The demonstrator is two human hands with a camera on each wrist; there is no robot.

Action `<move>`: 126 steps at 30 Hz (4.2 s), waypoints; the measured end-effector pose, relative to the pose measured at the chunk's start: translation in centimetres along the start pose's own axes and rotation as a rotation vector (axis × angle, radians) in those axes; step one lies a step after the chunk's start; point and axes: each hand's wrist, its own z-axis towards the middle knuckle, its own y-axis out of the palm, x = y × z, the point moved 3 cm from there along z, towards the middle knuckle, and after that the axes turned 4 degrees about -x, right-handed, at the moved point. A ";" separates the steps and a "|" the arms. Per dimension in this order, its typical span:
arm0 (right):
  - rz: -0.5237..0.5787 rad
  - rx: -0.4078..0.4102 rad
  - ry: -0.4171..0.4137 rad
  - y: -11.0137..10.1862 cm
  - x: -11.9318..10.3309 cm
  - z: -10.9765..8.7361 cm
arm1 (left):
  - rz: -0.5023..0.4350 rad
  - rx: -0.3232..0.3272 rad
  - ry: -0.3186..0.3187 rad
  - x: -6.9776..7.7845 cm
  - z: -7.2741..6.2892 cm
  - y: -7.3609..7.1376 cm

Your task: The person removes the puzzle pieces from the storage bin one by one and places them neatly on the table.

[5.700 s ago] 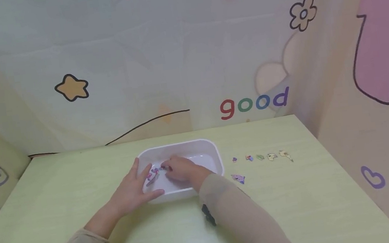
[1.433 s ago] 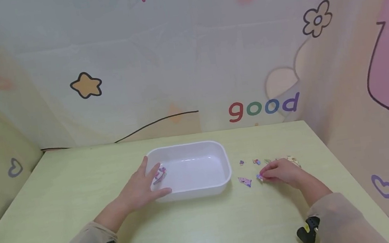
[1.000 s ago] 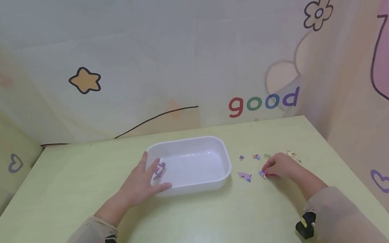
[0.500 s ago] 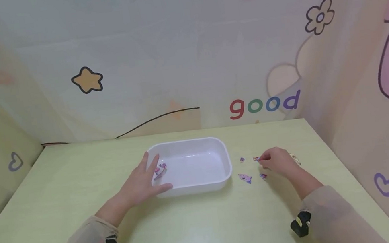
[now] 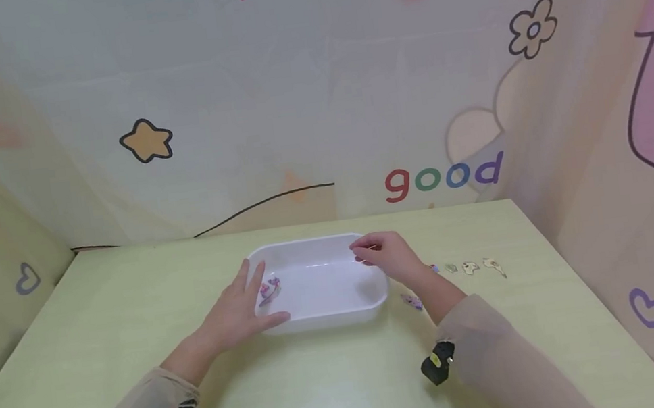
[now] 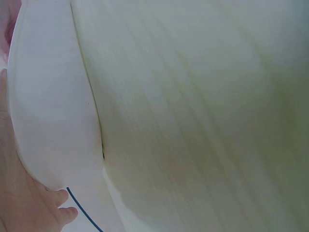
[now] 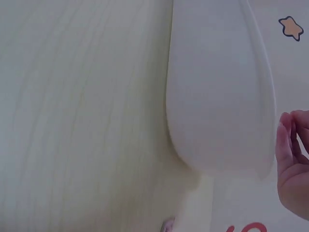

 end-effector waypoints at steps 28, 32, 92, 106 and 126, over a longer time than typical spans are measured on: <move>-0.457 -0.321 -0.159 12.5 -1.8 6.4 | 0.035 0.020 0.022 0.3 0.0 -0.1; -0.547 -0.331 -0.210 13.0 -2.2 6.0 | 0.023 0.024 0.026 0.2 -0.2 -0.2; -0.077 -0.163 0.133 0.7 -0.4 -0.8 | 0.019 -0.009 -0.022 0.5 0.2 0.1; -0.044 -0.114 0.146 -2.8 1.2 -3.7 | 0.021 -0.008 -0.019 0.6 -0.2 0.1; -0.042 -0.090 0.171 -5.7 3.0 -5.7 | 0.024 0.000 -0.018 0.5 -0.2 -0.1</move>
